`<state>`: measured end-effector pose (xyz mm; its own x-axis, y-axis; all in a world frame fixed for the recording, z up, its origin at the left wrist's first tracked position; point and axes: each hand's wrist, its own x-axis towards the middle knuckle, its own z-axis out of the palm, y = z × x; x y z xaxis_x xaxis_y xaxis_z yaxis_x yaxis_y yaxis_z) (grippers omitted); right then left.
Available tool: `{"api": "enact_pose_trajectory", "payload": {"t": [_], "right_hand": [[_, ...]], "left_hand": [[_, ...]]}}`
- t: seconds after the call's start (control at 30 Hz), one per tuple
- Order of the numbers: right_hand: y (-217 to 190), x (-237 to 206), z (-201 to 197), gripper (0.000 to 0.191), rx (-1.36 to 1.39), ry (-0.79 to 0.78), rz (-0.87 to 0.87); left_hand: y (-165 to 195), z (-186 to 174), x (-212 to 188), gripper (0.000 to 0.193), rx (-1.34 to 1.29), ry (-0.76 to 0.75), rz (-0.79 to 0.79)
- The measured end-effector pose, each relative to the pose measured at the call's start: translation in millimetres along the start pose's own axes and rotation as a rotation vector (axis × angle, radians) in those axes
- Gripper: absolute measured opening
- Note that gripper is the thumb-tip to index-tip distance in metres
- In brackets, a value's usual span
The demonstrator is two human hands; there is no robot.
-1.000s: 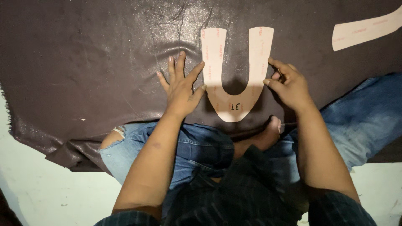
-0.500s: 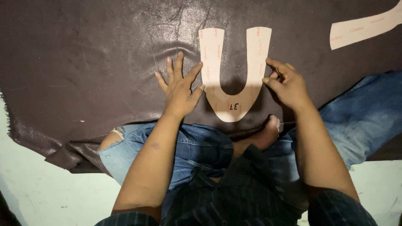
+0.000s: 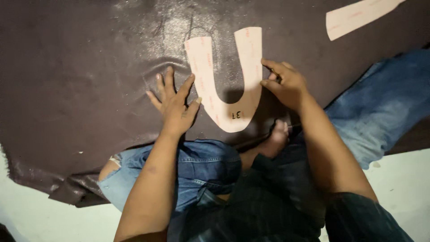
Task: The person places U-shaped paper patterns on a large piece of dark brown fabric and traces their outlines with a small marking tool. They repeat this process for multiple patterns, adjusting their position on the fabric between each trace.
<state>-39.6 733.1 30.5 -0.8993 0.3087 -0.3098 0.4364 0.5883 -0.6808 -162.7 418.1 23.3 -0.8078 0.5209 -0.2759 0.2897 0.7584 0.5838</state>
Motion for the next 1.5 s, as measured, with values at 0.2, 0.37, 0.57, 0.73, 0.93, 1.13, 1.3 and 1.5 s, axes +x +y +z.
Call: {"api": "enact_pose_trajectory", "payload": {"t": [0.2, 0.37, 0.57, 0.73, 0.93, 1.13, 1.3, 1.5], "right_hand": [[-8, -5, -5, 0.057, 0.072, -0.014, 0.028], [-11, -4, -5, 0.057, 0.048, -0.001, -0.001], [-7, -4, -1, 0.059, 0.012, 0.002, 0.003], [-3, -1, 2, 0.063, -0.002, -0.011, 0.04], [-1, -1, 3, 0.063, 0.038, -0.013, 0.035], [-3, -1, 4, 0.063, 0.002, -0.038, 0.117], [-1, -1, 7, 0.062, -0.003, -0.01, 0.055], [1, -1, 10, 0.06, 0.098, -0.018, 0.095]], "left_hand": [[1, 2, -1, 0.06, 0.008, 0.0, 0.017], [1, 2, -1, 0.062, 0.02, -0.023, -0.001], [0, 0, 0, 0.061, 0.018, -0.032, -0.008], [-2, 0, 0, 0.061, 0.019, -0.026, -0.012], [-1, -1, 0, 0.061, -0.003, -0.021, -0.01], [-3, -2, 0, 0.061, 0.007, -0.035, -0.01], [-6, -2, -1, 0.061, 0.021, -0.03, 0.004], [-8, -2, -1, 0.061, 0.025, -0.029, 0.003]]}}
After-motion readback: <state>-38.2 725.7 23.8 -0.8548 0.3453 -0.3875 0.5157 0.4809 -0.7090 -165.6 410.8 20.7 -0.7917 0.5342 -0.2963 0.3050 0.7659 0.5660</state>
